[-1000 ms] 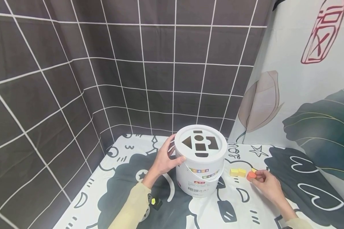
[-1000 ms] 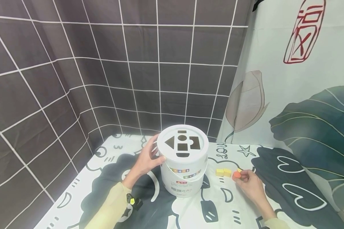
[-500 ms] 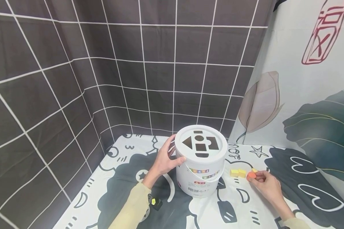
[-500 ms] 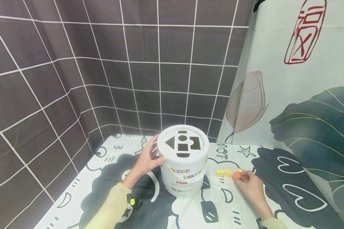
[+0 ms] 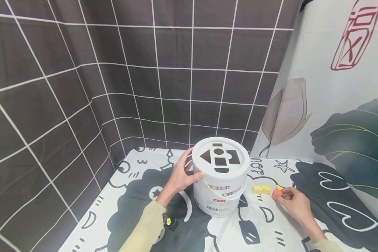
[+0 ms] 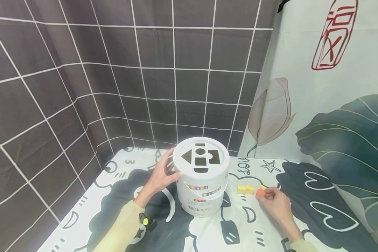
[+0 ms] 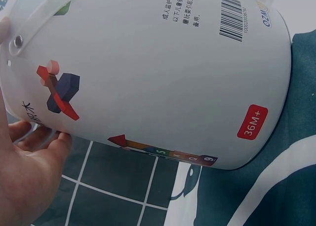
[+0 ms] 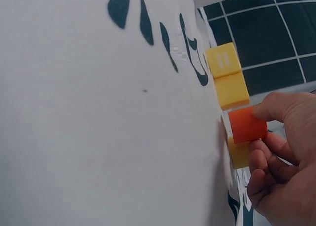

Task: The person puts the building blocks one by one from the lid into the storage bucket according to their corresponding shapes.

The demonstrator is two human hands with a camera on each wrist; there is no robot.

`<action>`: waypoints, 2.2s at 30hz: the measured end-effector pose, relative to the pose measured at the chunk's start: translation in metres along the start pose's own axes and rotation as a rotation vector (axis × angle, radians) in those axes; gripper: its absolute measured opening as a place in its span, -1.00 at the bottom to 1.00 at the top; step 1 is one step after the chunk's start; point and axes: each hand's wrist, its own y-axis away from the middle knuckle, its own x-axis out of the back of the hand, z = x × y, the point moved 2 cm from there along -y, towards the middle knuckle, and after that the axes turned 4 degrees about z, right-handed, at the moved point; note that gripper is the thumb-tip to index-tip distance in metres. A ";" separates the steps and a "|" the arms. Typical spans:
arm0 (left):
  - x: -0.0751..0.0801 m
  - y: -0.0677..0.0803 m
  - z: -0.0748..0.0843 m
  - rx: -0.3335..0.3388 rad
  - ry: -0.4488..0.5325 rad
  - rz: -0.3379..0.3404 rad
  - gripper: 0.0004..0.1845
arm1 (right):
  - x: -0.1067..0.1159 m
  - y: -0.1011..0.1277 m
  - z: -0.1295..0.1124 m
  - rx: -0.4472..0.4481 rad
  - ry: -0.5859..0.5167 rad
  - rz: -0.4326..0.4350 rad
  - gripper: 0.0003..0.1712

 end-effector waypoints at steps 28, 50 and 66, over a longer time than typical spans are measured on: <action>0.000 0.003 -0.001 -0.037 0.007 0.021 0.00 | 0.023 0.001 -0.036 0.134 -0.014 0.005 -0.56; 0.002 0.009 0.043 -0.021 0.023 0.010 -0.04 | 0.042 -0.023 -0.100 0.320 -0.056 0.023 -0.65; 0.001 0.004 -0.002 -0.030 0.008 0.028 0.01 | 0.066 -0.042 -0.155 0.408 -0.149 0.006 -0.66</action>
